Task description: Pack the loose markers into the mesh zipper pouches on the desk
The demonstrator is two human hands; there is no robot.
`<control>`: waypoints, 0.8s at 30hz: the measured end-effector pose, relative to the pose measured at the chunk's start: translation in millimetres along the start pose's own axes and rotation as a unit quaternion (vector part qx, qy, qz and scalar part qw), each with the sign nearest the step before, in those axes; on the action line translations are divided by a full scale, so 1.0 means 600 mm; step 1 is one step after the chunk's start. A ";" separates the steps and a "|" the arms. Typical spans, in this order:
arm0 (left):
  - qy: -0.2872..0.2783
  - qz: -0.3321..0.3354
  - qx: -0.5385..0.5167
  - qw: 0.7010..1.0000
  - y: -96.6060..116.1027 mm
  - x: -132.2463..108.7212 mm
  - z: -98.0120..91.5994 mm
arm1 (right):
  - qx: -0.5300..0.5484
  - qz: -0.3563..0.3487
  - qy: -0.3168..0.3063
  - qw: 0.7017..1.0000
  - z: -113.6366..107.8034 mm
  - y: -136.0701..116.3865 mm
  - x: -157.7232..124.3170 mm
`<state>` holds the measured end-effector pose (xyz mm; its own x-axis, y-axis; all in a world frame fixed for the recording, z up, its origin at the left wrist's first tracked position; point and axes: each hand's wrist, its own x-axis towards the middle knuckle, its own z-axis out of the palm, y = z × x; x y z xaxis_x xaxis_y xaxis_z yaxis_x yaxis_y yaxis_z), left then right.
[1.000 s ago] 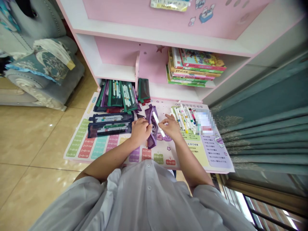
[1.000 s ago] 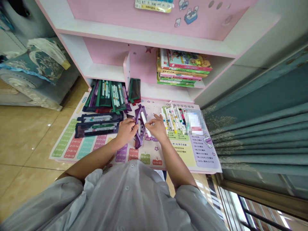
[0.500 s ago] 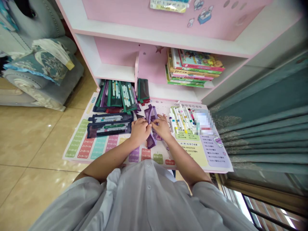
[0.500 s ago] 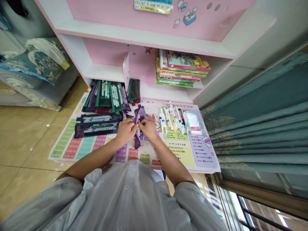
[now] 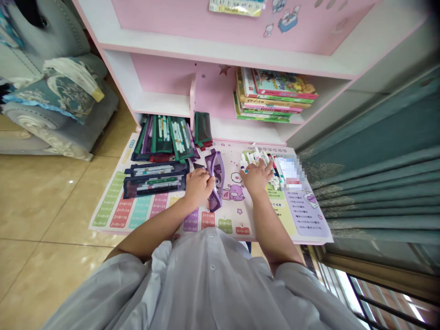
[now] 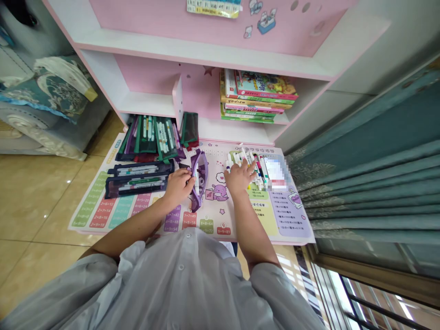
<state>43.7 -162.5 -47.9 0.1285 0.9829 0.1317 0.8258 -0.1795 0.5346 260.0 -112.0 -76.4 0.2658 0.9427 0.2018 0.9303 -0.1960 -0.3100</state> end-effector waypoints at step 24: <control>-0.005 -0.001 0.019 1.000 0.002 0.001 -0.004 | 0.279 -0.080 -0.051 0.956 -0.013 -0.089 -0.047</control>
<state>43.3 -162.0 -45.1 0.1312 0.9838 0.1222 0.8460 -0.1753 0.5035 204.7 -130.5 -58.3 0.0799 0.9754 0.2057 0.6703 0.1002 -0.7353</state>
